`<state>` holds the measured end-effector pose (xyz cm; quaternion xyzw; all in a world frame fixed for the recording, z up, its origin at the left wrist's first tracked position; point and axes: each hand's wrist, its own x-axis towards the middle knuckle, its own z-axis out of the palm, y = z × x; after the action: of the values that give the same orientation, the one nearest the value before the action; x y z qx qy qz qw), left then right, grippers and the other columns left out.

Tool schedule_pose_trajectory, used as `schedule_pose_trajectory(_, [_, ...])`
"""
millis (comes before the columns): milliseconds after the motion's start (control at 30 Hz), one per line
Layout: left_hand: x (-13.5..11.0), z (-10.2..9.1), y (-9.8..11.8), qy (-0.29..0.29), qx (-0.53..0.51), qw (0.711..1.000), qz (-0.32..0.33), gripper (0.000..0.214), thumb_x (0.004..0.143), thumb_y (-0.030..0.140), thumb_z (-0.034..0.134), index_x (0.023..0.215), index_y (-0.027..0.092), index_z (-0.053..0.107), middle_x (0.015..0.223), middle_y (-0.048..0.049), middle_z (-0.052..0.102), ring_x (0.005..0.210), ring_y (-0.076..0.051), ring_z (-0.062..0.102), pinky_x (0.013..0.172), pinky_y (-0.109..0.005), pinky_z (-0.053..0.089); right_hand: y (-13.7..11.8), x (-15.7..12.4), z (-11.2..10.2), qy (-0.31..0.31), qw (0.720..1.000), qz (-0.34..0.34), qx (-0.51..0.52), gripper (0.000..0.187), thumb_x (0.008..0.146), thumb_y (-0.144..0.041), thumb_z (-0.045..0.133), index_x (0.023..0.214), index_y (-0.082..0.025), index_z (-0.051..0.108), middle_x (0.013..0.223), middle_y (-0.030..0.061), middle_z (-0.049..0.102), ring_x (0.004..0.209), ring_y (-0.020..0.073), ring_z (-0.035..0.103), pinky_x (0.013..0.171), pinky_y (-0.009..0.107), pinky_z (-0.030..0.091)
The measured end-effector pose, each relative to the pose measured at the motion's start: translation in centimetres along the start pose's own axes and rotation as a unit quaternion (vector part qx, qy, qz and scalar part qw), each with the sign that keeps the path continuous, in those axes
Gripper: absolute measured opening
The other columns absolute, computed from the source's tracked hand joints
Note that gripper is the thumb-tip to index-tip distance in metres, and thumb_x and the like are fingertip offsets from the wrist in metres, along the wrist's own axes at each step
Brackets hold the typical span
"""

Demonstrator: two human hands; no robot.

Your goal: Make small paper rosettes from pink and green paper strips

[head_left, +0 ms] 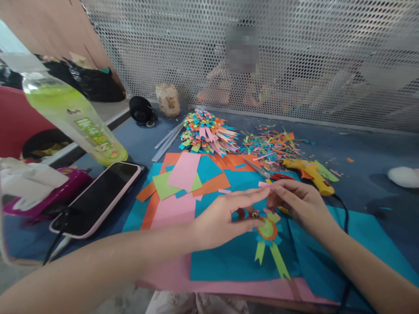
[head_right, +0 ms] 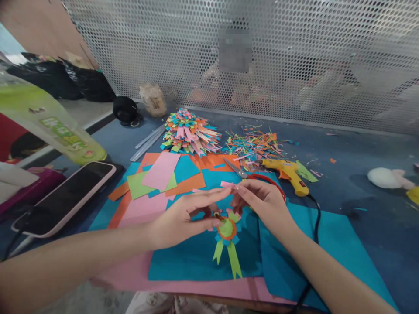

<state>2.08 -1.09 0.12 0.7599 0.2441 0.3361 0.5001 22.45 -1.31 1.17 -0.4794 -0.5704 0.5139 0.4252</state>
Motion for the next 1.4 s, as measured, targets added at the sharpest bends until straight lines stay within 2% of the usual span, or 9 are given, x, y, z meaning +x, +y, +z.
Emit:
schedule_pose_trajectory(100, [0.0, 0.0, 0.0, -0.011, 0.012, 1.000, -0.002, 0.053, 0.080, 0.025, 0.059, 0.131, 0.023, 0.045, 0.136, -0.0077, 0.047, 0.108, -0.021, 0.057, 0.083, -0.032, 0.052, 0.1, -0.1, 0.0, -0.009, 1.000, 0.010, 0.007, 0.016, 0.078, -0.038, 0.063, 0.075, -0.022, 0.065, 0.059, -0.0016, 0.063, 0.051, 0.0121, 0.060, 0.048, 0.025, 0.051])
schedule_pose_trajectory(233, [0.0, 0.0, 0.1, -0.018, 0.009, 1.000, -0.011, 0.056, 0.080, 0.022, 0.059, 0.133, 0.027, 0.042, 0.136, -0.0078, 0.048, 0.086, -0.015, 0.062, 0.078, -0.031, 0.053, 0.0, -0.1, 0.0, -0.010, 0.999, 0.018, 0.031, 0.018, 0.078, -0.037, 0.062, 0.069, -0.021, 0.063, 0.056, -0.0022, 0.061, 0.048, 0.0117, 0.058, 0.042, 0.023, 0.046])
schedule_pose_trajectory(400, [-0.1, -0.1, 0.2, -0.019, 0.003, 1.000, 0.001, 0.047, 0.079, 0.023, 0.060, 0.125, 0.029, 0.051, 0.131, -0.0068, 0.052, 0.084, -0.014, 0.061, 0.080, -0.031, 0.052, 0.1, 0.3, -0.5, 0.049, 0.996, -0.016, 0.067, 0.016, 0.077, -0.036, 0.064, 0.071, -0.022, 0.064, 0.056, -0.0034, 0.061, 0.046, 0.0101, 0.056, 0.045, 0.023, 0.047])
schedule_pose_trajectory(500, [-0.1, 0.0, 0.0, -0.011, -0.035, 0.999, -0.020, 0.045, 0.078, 0.022, 0.062, 0.122, 0.027, 0.054, 0.125, -0.0075, 0.055, 0.078, -0.011, 0.059, 0.075, -0.028, 0.053, 0.3, 0.8, -0.8, 0.068, 0.994, -0.023, 0.085, 0.016, 0.076, -0.036, 0.065, 0.069, -0.021, 0.065, 0.059, -0.0032, 0.063, 0.046, 0.0087, 0.057, 0.045, 0.021, 0.047])
schedule_pose_trajectory(700, [0.2, -0.1, 0.0, 0.010, -0.171, 0.981, -0.089, 0.055, 0.078, 0.017, 0.060, 0.130, 0.023, 0.043, 0.112, -0.0098, 0.060, 0.080, -0.012, 0.058, 0.063, -0.024, 0.053, 0.5, 1.0, -0.9, 0.072, 0.991, 0.002, 0.114, 0.012, 0.074, -0.034, 0.067, 0.078, -0.022, 0.069, 0.062, -0.0018, 0.067, 0.044, 0.0085, 0.058, 0.044, 0.020, 0.048])
schedule_pose_trajectory(900, [0.9, -1.1, -1.0, 0.093, -0.188, 0.973, -0.095, 0.043, 0.076, 0.015, 0.062, 0.117, 0.021, 0.052, 0.103, -0.0054, 0.057, 0.079, -0.010, 0.056, 0.065, -0.021, 0.050, 0.2, 0.7, -0.9, 0.012, 0.971, 0.024, 0.238, 0.010, 0.074, -0.037, 0.066, 0.071, -0.027, 0.064, 0.075, -0.0037, 0.066, 0.073, 0.0142, 0.065, 0.064, 0.031, 0.057])
schedule_pose_trajectory(1000, [1.1, -1.3, -1.6, 0.123, -0.169, 0.975, -0.082, 0.040, 0.075, 0.015, 0.063, 0.114, 0.022, 0.053, 0.093, -0.0019, 0.054, 0.083, -0.010, 0.054, 0.067, -0.019, 0.047, 0.0, 0.4, -0.7, -0.024, 0.969, 0.027, 0.243, 0.012, 0.072, -0.038, 0.067, 0.069, -0.027, 0.064, 0.077, -0.0029, 0.064, 0.078, 0.0150, 0.064, 0.065, 0.032, 0.058])
schedule_pose_trajectory(1267, [1.1, -1.2, -1.2, 0.103, -0.132, 0.981, -0.098, 0.033, 0.074, 0.021, 0.064, 0.106, 0.017, 0.060, 0.089, -0.0037, 0.051, 0.079, -0.012, 0.053, 0.067, -0.024, 0.049, -0.5, 0.0, -0.6, -0.043, 0.971, 0.012, 0.236, 0.009, 0.073, -0.035, 0.068, 0.069, -0.027, 0.068, 0.074, -0.0017, 0.065, 0.071, 0.0123, 0.063, 0.065, 0.028, 0.058])
schedule_pose_trajectory(1400, [1.3, -1.2, -1.3, 0.097, -0.199, 0.970, -0.103, 0.025, 0.072, 0.023, 0.067, 0.093, 0.014, 0.058, 0.087, -0.0040, 0.056, 0.076, -0.014, 0.060, 0.069, -0.030, 0.051, -0.7, 0.0, -0.7, -0.040, 0.972, 0.004, 0.230, 0.009, 0.073, -0.036, 0.068, 0.069, -0.027, 0.068, 0.071, -0.0022, 0.067, 0.069, 0.0109, 0.063, 0.063, 0.024, 0.057])
